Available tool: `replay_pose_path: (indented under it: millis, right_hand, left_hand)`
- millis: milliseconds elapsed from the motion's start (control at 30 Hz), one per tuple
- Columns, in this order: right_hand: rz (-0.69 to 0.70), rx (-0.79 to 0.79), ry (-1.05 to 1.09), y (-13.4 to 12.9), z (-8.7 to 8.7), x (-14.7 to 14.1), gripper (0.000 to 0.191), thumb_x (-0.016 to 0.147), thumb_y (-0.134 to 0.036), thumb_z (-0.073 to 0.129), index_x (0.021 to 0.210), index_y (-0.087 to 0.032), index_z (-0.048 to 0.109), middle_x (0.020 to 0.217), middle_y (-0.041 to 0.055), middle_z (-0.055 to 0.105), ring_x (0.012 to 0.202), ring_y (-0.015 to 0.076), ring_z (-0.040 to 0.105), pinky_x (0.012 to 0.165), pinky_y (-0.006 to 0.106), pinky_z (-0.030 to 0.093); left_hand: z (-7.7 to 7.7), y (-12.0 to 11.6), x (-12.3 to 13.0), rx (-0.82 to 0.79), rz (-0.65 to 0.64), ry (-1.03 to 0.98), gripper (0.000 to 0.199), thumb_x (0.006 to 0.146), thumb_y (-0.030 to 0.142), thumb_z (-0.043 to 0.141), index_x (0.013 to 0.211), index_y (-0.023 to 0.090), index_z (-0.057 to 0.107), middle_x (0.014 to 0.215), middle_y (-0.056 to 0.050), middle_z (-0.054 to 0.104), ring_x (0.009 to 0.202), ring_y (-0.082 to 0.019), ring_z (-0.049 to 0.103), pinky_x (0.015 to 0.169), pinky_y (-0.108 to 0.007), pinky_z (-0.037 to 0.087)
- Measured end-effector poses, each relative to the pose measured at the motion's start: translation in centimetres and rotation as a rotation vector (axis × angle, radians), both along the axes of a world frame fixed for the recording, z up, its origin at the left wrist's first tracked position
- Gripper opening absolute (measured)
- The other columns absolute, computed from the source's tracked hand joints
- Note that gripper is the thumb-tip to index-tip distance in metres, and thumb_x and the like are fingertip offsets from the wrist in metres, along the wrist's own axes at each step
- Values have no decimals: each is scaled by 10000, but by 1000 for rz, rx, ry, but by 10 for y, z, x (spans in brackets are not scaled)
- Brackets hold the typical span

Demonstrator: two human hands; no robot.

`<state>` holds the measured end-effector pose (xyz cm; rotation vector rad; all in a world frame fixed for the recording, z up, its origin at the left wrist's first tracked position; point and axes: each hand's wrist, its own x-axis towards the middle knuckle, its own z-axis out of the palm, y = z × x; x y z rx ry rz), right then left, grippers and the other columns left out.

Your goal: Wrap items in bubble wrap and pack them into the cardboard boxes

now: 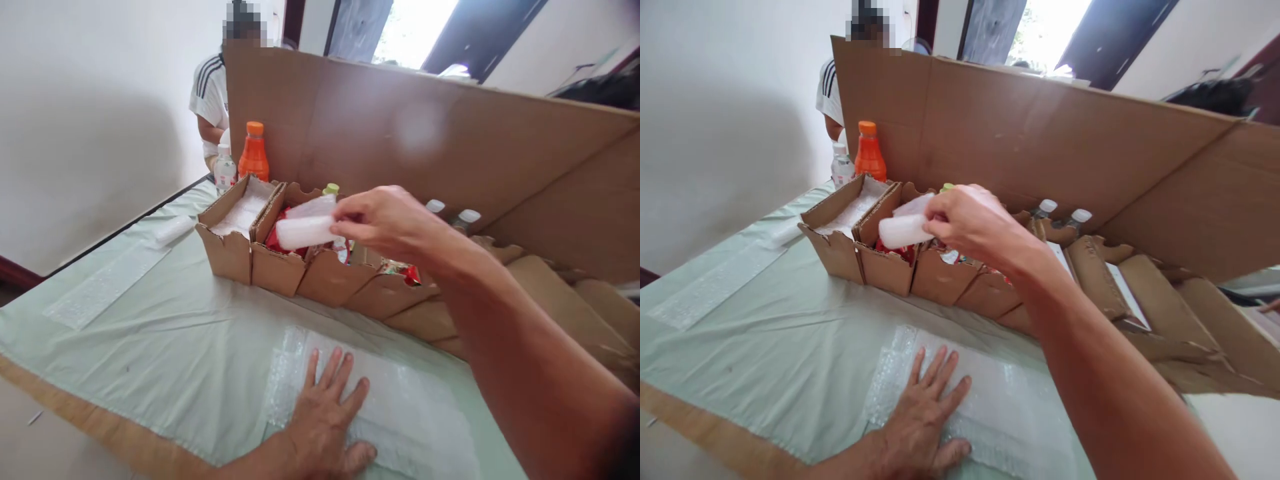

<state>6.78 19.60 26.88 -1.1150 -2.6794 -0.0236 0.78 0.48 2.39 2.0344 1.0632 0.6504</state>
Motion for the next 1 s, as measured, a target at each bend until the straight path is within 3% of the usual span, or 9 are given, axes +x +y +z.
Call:
replay_pose_path:
  millis: [133, 267, 333, 433, 567, 667, 767, 900, 1000]
  right_hand:
    - [6, 162, 367, -71, -19, 71, 123, 930, -197, 640, 877, -166, 746, 721, -7, 703, 630, 135, 592, 652, 286, 411]
    - [6, 430, 350, -148, -93, 110, 126, 964, -112, 608, 1022, -159, 709, 855, 45, 731, 785, 187, 641, 818, 367, 442]
    - [4, 427, 319, -185, -131, 118, 176, 954, -57, 593, 1056, -164, 689, 855, 45, 719, 777, 188, 628, 828, 385, 438]
    - [-68, 281, 403, -233, -173, 129, 241, 952, -67, 599, 1154, -186, 656, 951, 61, 704, 865, 201, 643, 875, 402, 459]
    - [-472, -65, 776, -260, -203, 150, 599, 933, -378, 700, 1466, -231, 468, 1392, 158, 571, 1183, 282, 615, 961, 462, 504]
    - [-613, -541, 1070, -256, -212, 166, 795, 873, -597, 699, 1525, -248, 407, 1485, 165, 525, 1264, 310, 595, 948, 462, 544]
    - [-583, -950, 1272, -252, -208, 177, 675, 777, -621, 780, 1295, -212, 637, 1150, 116, 721, 1013, 272, 697, 799, 374, 582]
    - [-597, -827, 1302, -261, -178, 181, 285, 803, -470, 819, 882, -205, 746, 771, 12, 705, 637, 136, 621, 565, 228, 490]
    - [-364, -694, 1061, -266, -145, 174, 79, 876, -302, 762, 876, -223, 766, 735, -11, 700, 602, 111, 600, 533, 203, 455]
  left_hand:
    - [10, -8, 1, -40, 276, -432, 689, 855, 455, 721, 1488, 266, 524, 1675, -130, 337, 1584, -398, 167, 1258, -683, 9]
    - [39, -16, 0, -560, 286, -1125, 739, 814, 635, 737, 1434, 279, 551, 1493, -134, 581, 1449, -377, 457, 1189, -607, 345]
    - [53, -17, 3, -775, 291, -1330, 743, 775, 645, 772, 1379, 252, 592, 1384, -128, 660, 1364, -367, 550, 1117, -557, 449]
    - [61, -17, 11, -906, 455, -1317, 641, 693, 441, 895, 1248, 204, 681, 1176, -98, 757, 1206, -322, 668, 1046, -457, 516]
    - [55, -31, 26, -941, 463, -1164, 661, 612, 347, 929, 1223, 221, 708, 1030, -60, 791, 1096, -301, 719, 987, -424, 544]
    - [48, -52, 32, -994, 236, -1078, 688, 634, 403, 912, 1262, 220, 699, 1070, -78, 786, 1129, -318, 704, 977, -427, 538]
    - [37, -65, 21, -1021, -1, -958, 749, 679, 446, 889, 1352, 217, 650, 1158, -104, 763, 1168, -348, 678, 979, -448, 522]
    - [32, -53, -19, -818, -105, -897, 897, 713, 608, 842, 1493, 301, 520, 1393, -102, 661, 1337, -366, 563, 1121, -491, 406]
    - [48, -37, -38, -485, -73, -747, 939, 714, 629, 843, 1528, 349, 465, 1542, -75, 540, 1490, -342, 388, 1240, -478, 232]
